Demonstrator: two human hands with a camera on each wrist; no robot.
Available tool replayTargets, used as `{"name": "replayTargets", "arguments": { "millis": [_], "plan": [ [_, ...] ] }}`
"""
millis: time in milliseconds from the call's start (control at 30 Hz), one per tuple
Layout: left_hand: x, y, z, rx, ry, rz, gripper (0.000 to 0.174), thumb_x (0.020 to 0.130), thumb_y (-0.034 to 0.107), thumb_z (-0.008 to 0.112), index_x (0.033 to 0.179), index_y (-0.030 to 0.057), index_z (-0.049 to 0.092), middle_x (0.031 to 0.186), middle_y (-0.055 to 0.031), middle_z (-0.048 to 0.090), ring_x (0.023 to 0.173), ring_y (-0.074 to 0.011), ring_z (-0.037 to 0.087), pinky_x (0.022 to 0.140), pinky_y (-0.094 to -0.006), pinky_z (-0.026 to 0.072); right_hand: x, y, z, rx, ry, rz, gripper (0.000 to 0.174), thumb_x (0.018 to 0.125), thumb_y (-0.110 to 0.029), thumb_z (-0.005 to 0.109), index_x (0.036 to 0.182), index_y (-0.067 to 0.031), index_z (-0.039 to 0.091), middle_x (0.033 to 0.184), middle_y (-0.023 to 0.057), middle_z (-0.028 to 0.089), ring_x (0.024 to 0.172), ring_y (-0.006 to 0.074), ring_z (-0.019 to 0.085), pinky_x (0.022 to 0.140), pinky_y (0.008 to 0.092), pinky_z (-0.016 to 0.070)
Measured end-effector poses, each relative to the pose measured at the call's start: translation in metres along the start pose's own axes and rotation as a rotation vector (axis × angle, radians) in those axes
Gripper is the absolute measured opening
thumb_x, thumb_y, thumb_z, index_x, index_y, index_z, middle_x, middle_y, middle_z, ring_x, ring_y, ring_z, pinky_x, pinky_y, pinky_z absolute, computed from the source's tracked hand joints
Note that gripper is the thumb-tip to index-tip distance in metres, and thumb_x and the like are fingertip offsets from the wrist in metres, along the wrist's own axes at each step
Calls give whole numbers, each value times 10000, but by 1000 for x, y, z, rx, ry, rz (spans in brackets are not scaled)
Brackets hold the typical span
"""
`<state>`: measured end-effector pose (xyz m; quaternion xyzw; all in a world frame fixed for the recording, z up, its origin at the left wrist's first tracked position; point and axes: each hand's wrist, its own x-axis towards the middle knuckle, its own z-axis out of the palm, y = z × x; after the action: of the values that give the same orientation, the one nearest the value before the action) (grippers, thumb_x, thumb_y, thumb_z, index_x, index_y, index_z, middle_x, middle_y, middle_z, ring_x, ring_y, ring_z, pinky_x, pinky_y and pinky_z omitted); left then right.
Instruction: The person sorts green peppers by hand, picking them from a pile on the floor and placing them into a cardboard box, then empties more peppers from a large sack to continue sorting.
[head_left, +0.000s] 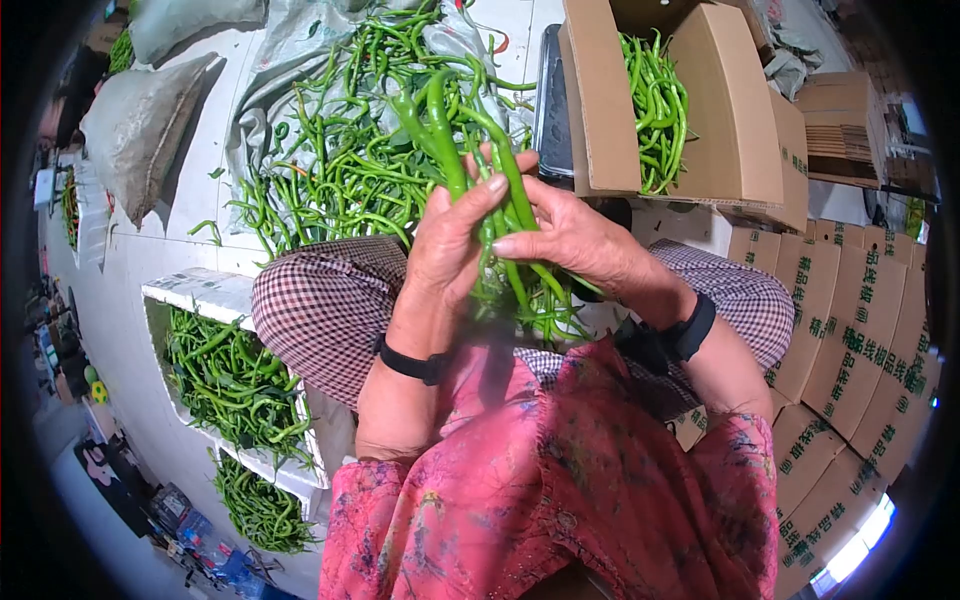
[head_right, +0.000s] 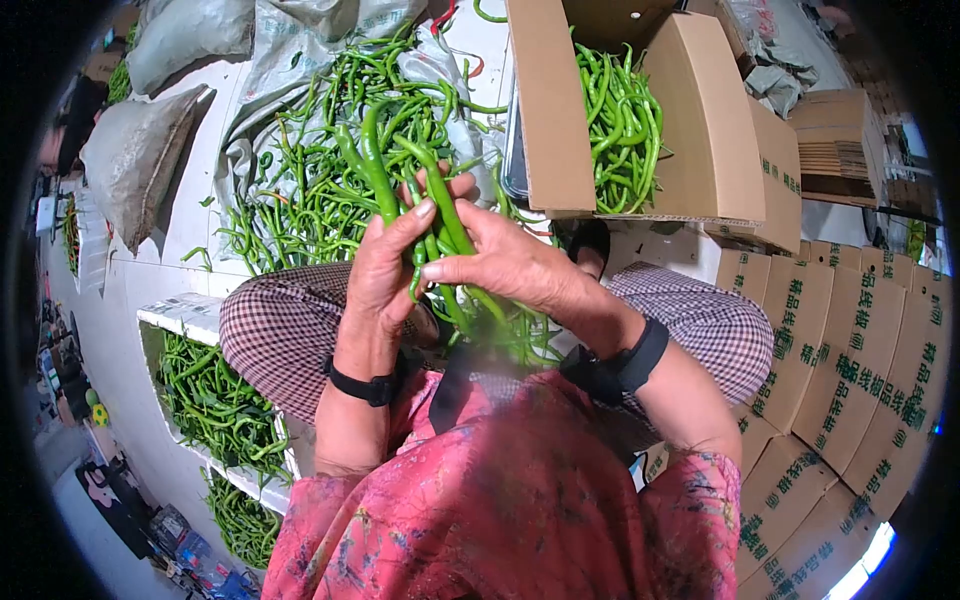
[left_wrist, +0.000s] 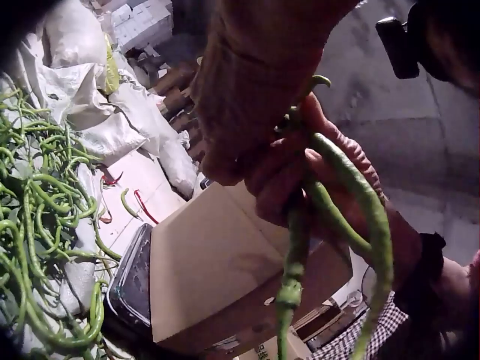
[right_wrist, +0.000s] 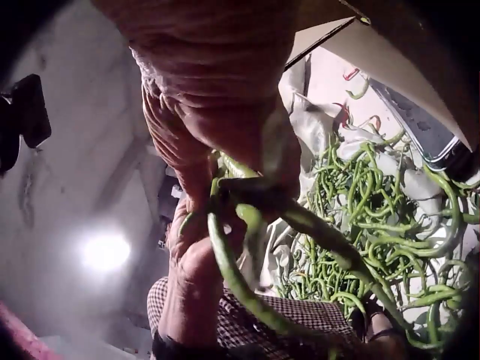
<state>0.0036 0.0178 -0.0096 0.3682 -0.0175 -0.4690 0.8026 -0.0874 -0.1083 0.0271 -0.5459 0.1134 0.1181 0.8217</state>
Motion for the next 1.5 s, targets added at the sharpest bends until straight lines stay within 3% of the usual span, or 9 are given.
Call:
{"name": "replayTargets", "arguments": {
  "millis": [200,300,533,600,800,1000,1200,1300,1500],
  "plan": [
    [-1,1,1,35,-34,1,536,925,204,616,1344,-56,404,1255,-160,569,1013,-185,614,827,-315,543,2,2,2,55,57,-53,639,894,-111,584,1458,-21,300,1306,66,482,1009,86,494,856,244,431],
    [-4,5,1,-93,-149,-60,546,943,190,586,1384,-42,365,1147,-103,580,963,-136,594,650,-237,538,1,6,-4,111,92,11,606,885,-88,513,1452,-32,304,1312,83,480,1218,163,462,1012,296,392],
    [-2,-2,4,-53,102,116,558,874,11,554,1389,-59,352,1288,-166,533,1147,-229,556,1006,-346,448,12,20,15,156,253,-172,579,853,-19,516,1408,-31,350,1171,45,534,1093,141,525,970,299,411],
    [-3,2,0,-67,117,160,517,862,1,555,1346,-61,387,1293,-189,538,1153,-248,560,994,-351,463,10,24,14,94,373,-66,434,851,-31,559,1269,-51,442,1031,5,545,723,27,466,607,186,377],
    [-3,10,-5,-138,157,216,460,885,63,605,1297,-30,422,1202,-201,600,1117,-287,588,946,-404,500,-4,24,6,-151,494,-1,386,863,-62,572,1232,-29,463,835,-21,525,649,40,425,569,202,364],
    [-14,31,-21,121,451,415,413,949,104,533,1315,-24,392,958,-121,626,869,-226,621,748,-344,521,-21,21,-11,296,322,41,398,906,-72,476,1286,34,423,859,41,494,682,90,468,620,219,406],
    [-32,-16,-20,506,281,-250,367,920,98,526,1266,-15,481,819,-64,599,784,-170,548,728,-306,460,-25,24,-19,615,102,-12,483,953,-130,484,1401,9,368,1063,97,565,835,145,565,739,263,469],
    [-50,-3,-5,880,65,-351,385,936,149,538,1280,-20,509,1142,-136,641,1034,-218,615,884,-310,459,-24,24,-16,676,-44,-62,512,970,-156,490,1427,17,338,1064,124,568,809,128,550,733,264,463],
    [-52,29,4,130,268,7,300,924,95,611,1200,-7,550,978,-97,638,820,-128,605,635,-214,471,-26,15,-5,425,71,9,546,966,-152,499,1444,19,297,1039,96,565,749,120,534,686,259,458]
  ]
}}
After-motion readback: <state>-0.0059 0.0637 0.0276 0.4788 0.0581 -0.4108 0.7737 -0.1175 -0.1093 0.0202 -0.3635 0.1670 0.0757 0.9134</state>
